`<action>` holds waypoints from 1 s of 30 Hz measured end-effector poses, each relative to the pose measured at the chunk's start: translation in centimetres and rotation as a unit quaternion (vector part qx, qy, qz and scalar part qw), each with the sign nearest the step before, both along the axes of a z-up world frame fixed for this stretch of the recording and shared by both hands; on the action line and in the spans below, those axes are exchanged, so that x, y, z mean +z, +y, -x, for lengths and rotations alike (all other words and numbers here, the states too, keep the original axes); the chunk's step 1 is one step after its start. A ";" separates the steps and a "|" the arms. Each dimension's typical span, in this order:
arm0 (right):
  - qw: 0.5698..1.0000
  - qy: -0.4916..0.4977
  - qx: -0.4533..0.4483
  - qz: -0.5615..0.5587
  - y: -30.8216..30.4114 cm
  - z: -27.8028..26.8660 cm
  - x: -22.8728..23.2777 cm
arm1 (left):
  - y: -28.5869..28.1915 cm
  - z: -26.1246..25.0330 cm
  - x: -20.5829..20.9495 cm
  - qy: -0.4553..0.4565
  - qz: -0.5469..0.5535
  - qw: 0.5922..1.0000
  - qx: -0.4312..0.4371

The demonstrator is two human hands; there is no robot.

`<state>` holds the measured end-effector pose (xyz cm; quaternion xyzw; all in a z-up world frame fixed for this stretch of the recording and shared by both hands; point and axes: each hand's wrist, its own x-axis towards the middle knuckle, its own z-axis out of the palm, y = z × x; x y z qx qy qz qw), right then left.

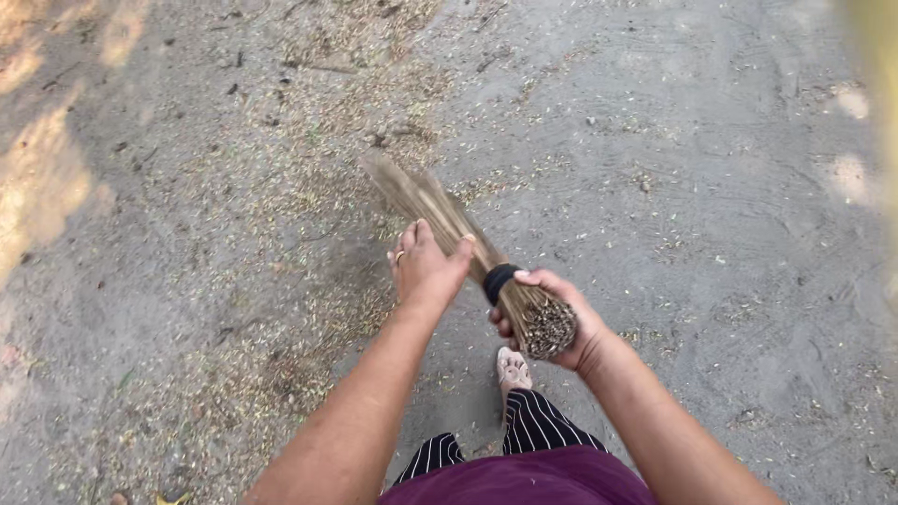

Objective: The person sweeps the dirt ground using a hand broom, moving debris together.

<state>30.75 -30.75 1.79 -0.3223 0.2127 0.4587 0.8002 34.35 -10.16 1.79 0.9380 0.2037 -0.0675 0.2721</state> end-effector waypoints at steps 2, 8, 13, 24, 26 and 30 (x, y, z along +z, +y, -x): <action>0.994 -0.051 -0.002 0.100 -2.3 -2.7 0.8 | -2.0 -2.2 1.1 -0.016 -0.007 1.000 -0.021; 0.981 -0.038 -0.135 0.131 -6.5 -7.7 -1.3 | -3.8 -6.0 2.2 -0.029 0.015 0.999 -0.036; 0.984 -0.002 -0.108 0.144 -5.2 -8.4 -5.8 | -1.4 -6.7 1.1 -0.032 0.024 0.999 -0.007; 0.967 0.038 0.250 0.029 14.1 -9.3 -6.5 | 12.1 -9.6 2.5 0.046 0.000 0.996 0.073; 0.970 0.020 0.240 -0.011 15.3 -11.1 -4.6 | 12.7 -11.7 3.2 0.031 0.007 0.997 0.065; 0.975 0.003 0.223 -0.008 14.9 -14.5 -1.2 | 11.9 -16.1 4.0 0.015 0.016 0.999 0.028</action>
